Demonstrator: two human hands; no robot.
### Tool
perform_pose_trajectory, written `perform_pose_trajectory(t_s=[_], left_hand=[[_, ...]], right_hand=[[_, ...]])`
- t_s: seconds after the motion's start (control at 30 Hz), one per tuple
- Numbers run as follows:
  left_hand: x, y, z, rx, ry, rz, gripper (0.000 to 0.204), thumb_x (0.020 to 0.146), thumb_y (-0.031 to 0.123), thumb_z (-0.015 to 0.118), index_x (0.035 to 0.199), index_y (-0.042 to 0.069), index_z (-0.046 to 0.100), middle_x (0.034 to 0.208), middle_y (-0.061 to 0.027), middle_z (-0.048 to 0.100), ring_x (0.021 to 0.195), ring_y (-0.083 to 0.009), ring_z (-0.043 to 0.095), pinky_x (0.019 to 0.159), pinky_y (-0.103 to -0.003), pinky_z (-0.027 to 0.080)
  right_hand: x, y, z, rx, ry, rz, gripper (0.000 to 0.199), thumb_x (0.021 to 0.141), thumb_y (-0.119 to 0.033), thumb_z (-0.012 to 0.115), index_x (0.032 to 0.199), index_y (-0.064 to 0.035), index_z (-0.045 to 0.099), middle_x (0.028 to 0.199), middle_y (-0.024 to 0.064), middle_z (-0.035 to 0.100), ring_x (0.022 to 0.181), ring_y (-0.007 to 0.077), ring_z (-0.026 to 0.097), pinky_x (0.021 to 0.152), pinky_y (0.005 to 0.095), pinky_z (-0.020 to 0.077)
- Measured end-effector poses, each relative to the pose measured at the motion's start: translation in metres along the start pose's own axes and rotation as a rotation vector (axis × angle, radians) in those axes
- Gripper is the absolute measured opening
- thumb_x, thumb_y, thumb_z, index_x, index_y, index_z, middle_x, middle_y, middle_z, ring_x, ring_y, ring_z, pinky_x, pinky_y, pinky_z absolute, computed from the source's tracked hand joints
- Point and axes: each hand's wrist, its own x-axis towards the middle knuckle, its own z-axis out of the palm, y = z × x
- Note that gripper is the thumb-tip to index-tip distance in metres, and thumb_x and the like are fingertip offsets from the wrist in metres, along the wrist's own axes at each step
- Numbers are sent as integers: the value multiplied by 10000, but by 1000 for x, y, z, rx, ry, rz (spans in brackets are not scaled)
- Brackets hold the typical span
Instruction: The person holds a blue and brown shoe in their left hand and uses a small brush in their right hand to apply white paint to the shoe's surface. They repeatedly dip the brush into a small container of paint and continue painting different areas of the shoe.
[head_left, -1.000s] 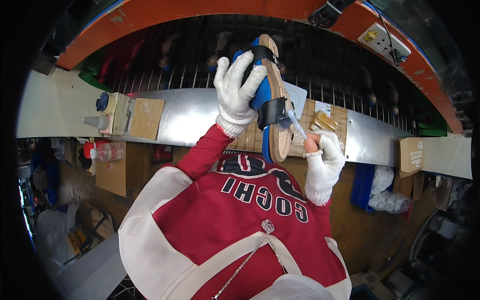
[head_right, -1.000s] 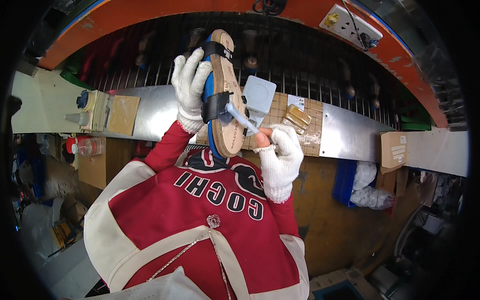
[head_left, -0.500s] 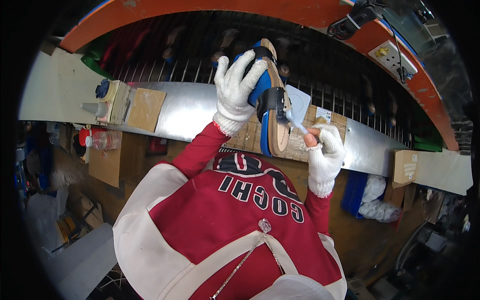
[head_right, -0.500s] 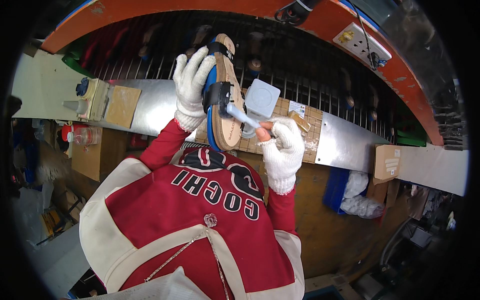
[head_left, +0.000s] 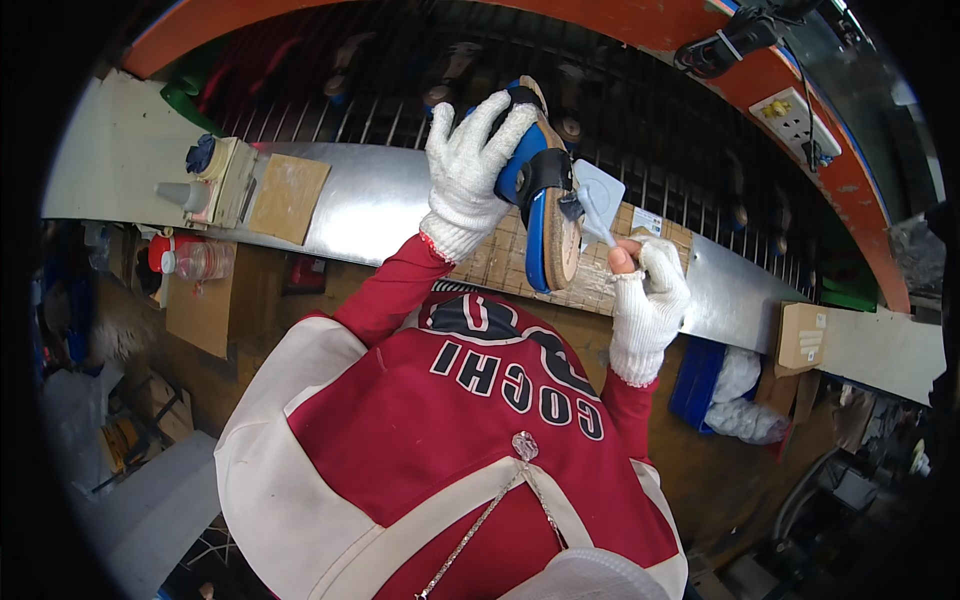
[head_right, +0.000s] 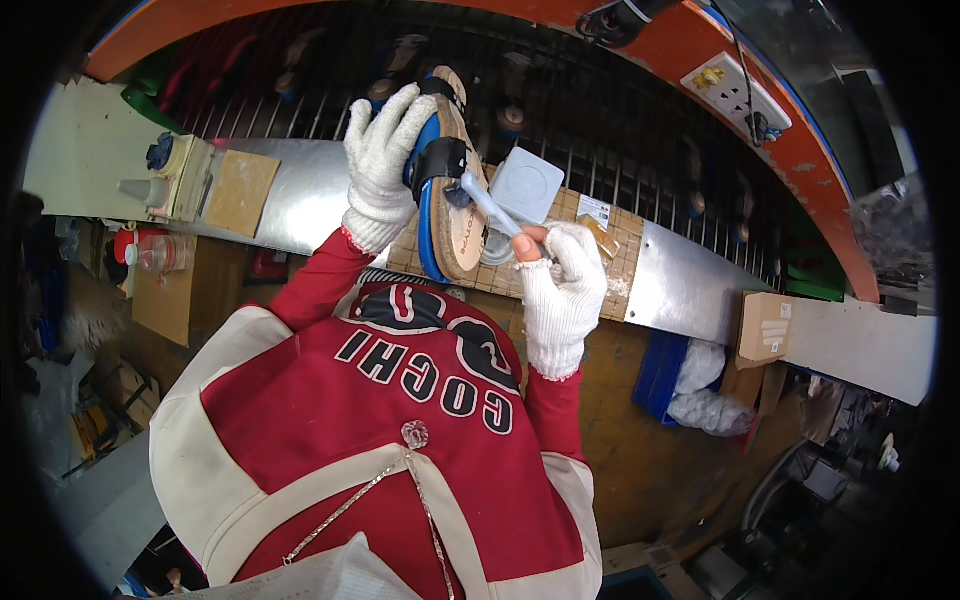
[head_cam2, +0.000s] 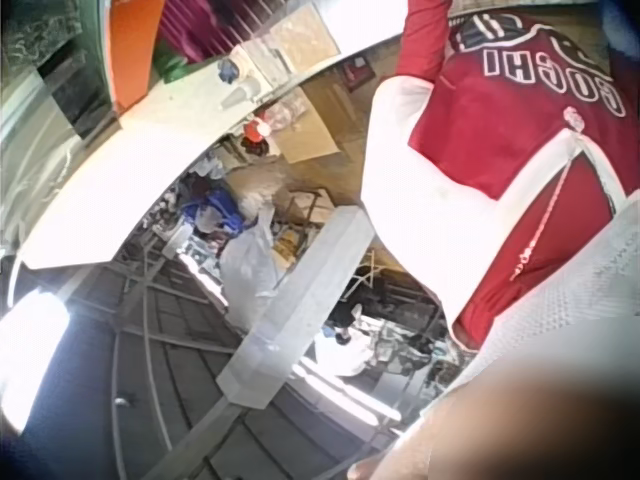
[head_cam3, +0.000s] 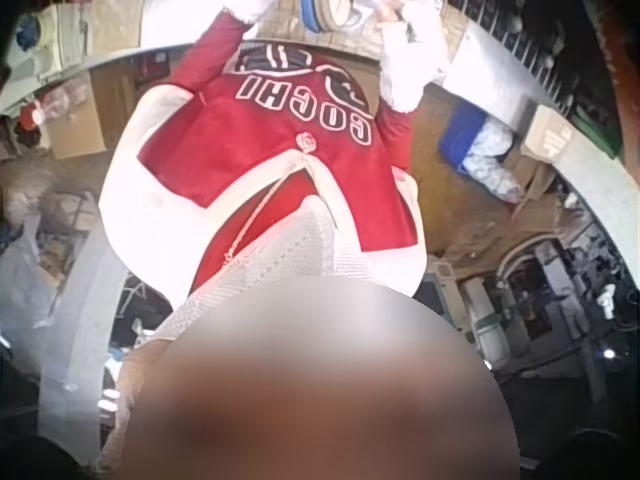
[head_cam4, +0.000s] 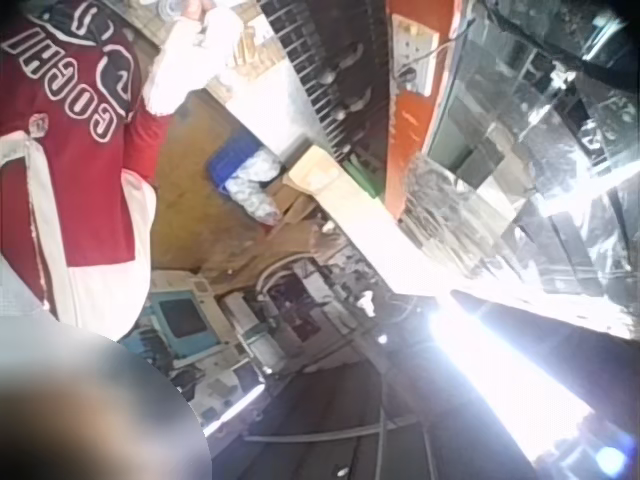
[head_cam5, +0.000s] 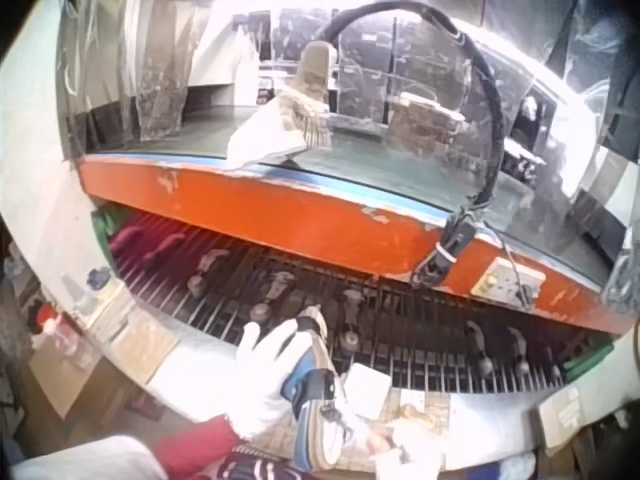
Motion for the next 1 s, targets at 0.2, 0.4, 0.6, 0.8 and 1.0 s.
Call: perform_pose_trajectory(t_s=[0.2,0.4,0.6,0.8,1.0], left_hand=[[-3,-5,-7,11,-9,-8,738,637,240,843,1331,182,600,1231,-142,642,997,-279,665,903,-523,397],[-8,-1,-13,4,-91,-96,768,637,267,855,1353,202,584,1256,-136,630,1034,-288,669,1004,-533,357],[-11,8,-17,-69,-277,-276,851,660,279,862,1428,210,504,1356,-95,573,1213,-254,589,1075,-546,322],[-18,16,-16,-274,-386,-389,924,633,284,887,1454,200,471,1380,-61,558,1277,-232,545,1118,-549,295],[-8,26,-25,-872,-714,-748,1017,563,152,962,1440,99,449,1318,-139,612,1245,-284,585,1080,-358,479]], right_hand=[[5,-1,4,-167,94,-132,218,820,-144,811,945,19,737,912,71,627,840,162,580,733,283,458],[-1,9,1,6,-12,-117,200,800,-109,816,924,22,731,925,83,630,845,166,585,728,285,467],[-1,15,-1,55,-57,-189,186,792,-74,811,927,22,727,930,93,634,844,175,607,738,286,487],[14,14,-5,108,-93,-185,192,789,-77,810,937,20,735,936,86,634,856,169,606,744,279,477],[50,14,-10,111,-163,-345,179,796,-79,802,940,3,735,936,78,627,838,158,600,715,276,463]])
